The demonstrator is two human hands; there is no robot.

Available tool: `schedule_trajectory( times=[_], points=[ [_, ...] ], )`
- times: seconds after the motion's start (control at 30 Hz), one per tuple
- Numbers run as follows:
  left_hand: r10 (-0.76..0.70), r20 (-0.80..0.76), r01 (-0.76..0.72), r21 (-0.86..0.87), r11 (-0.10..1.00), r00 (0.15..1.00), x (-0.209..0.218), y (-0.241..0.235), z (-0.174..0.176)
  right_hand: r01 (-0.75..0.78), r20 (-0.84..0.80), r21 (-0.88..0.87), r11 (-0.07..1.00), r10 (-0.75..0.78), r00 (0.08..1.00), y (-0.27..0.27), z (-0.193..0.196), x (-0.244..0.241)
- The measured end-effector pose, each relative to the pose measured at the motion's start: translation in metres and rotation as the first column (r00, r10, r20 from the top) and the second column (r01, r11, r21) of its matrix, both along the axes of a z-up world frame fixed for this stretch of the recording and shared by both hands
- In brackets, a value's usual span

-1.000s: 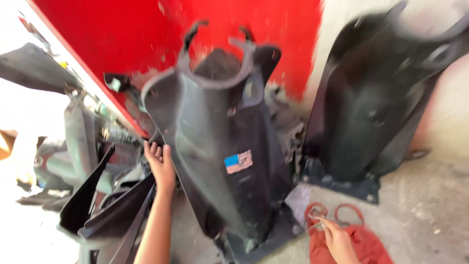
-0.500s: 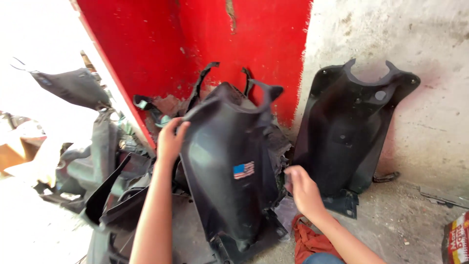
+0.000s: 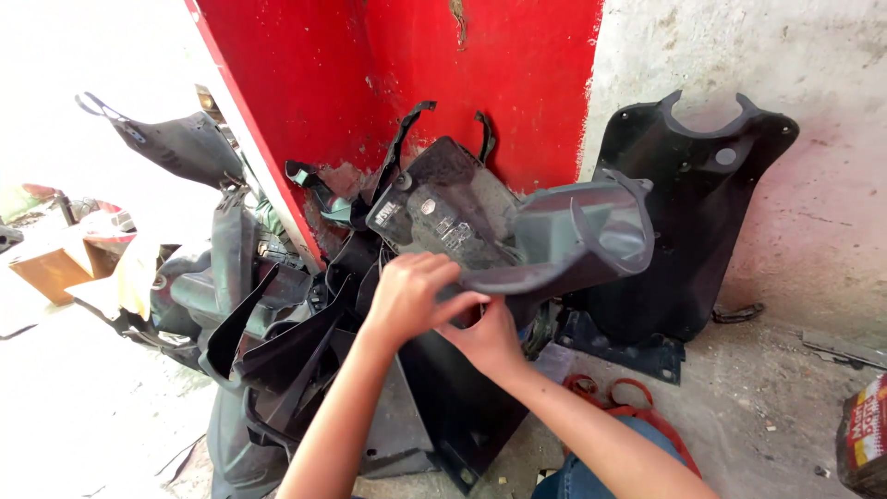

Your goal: The person sands a black motorcycle part with a sanding block, first while standing and then while sitting on the floor. They hold the part with one hand and sand the surface with the other.

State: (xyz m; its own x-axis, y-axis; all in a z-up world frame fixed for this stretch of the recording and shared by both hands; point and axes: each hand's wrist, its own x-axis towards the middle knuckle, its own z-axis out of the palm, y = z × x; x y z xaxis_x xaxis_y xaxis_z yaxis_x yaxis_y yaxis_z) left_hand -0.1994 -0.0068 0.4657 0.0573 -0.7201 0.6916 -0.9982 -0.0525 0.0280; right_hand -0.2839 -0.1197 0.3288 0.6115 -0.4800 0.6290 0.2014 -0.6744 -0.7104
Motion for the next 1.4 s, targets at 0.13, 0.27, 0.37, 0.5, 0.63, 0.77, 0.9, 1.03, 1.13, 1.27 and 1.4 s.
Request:
schedule_trajectory(
  times=[0.13, 0.27, 0.37, 0.5, 0.63, 0.77, 0.9, 1.03, 1.13, 1.27, 1.4],
  points=[
    [-0.029, -0.046, 0.031, 0.059, 0.998, 0.999, -0.041, -0.006, -0.007, -0.081, -0.002, 0.001, 0.997, 0.081, 0.997, 0.018, -0.014, -0.022],
    [0.089, -0.141, -0.078, 0.084, 0.993, 0.986, -0.069, -0.016, -0.023, -0.191, 0.060, 0.307, 0.932, 0.181, 0.982, 0.040, -0.004, -0.039],
    [0.080, -0.279, -0.026, 0.193, 0.981, 0.957, -0.077, -0.003, -0.005, -0.229, 0.134, 0.392, 0.891, 0.191, 0.972, 0.053, -0.005, -0.046],
    [-0.064, -0.626, 0.252, 0.216, 0.943, 0.777, -0.080, 0.024, 0.045, -0.328, 0.328, 0.505, 0.798, 0.174, 0.929, 0.049, -0.008, -0.047],
    [-0.009, -0.615, 0.068, 0.073, 0.995, 0.789, -0.011, 0.040, 0.018, -0.356, 0.382, 0.662, 0.660, 0.113, 0.917, 0.021, -0.038, -0.053],
    [0.151, -0.669, -0.256, -0.062, 0.965, 0.728, 0.077, 0.045, -0.067, -0.340, 0.377, 0.810, 0.477, 0.020, 0.926, -0.013, -0.007, -0.076],
    [0.294, -0.676, -0.399, 0.001, 0.917, 0.676, 0.107, 0.047, -0.124, -0.369, 0.374, 0.896, 0.245, 0.028, 0.927, -0.048, 0.014, -0.106],
    [0.346, -0.694, -0.458, 0.026, 0.889, 0.631, 0.116, 0.050, -0.136, -0.405, 0.398, 0.896, 0.184, 0.077, 0.914, -0.122, -0.017, -0.129],
    [0.228, -0.798, -0.377, 0.000, 0.926, 0.559, 0.125, 0.043, -0.157, -0.451, 0.446, 0.861, 0.235, 0.078, 0.891, -0.136, 0.023, -0.154],
    [0.028, -0.871, -0.186, -0.073, 0.980, 0.490, 0.152, 0.030, -0.216, -0.496, 0.457, 0.803, 0.330, 0.193, 0.868, -0.141, 0.067, -0.190],
    [-0.143, -0.967, -0.170, -0.181, 0.969, 0.210, 0.095, 0.043, -0.134, -0.568, 0.497, 0.742, 0.357, 0.276, 0.823, -0.166, 0.080, -0.176]
  ],
)
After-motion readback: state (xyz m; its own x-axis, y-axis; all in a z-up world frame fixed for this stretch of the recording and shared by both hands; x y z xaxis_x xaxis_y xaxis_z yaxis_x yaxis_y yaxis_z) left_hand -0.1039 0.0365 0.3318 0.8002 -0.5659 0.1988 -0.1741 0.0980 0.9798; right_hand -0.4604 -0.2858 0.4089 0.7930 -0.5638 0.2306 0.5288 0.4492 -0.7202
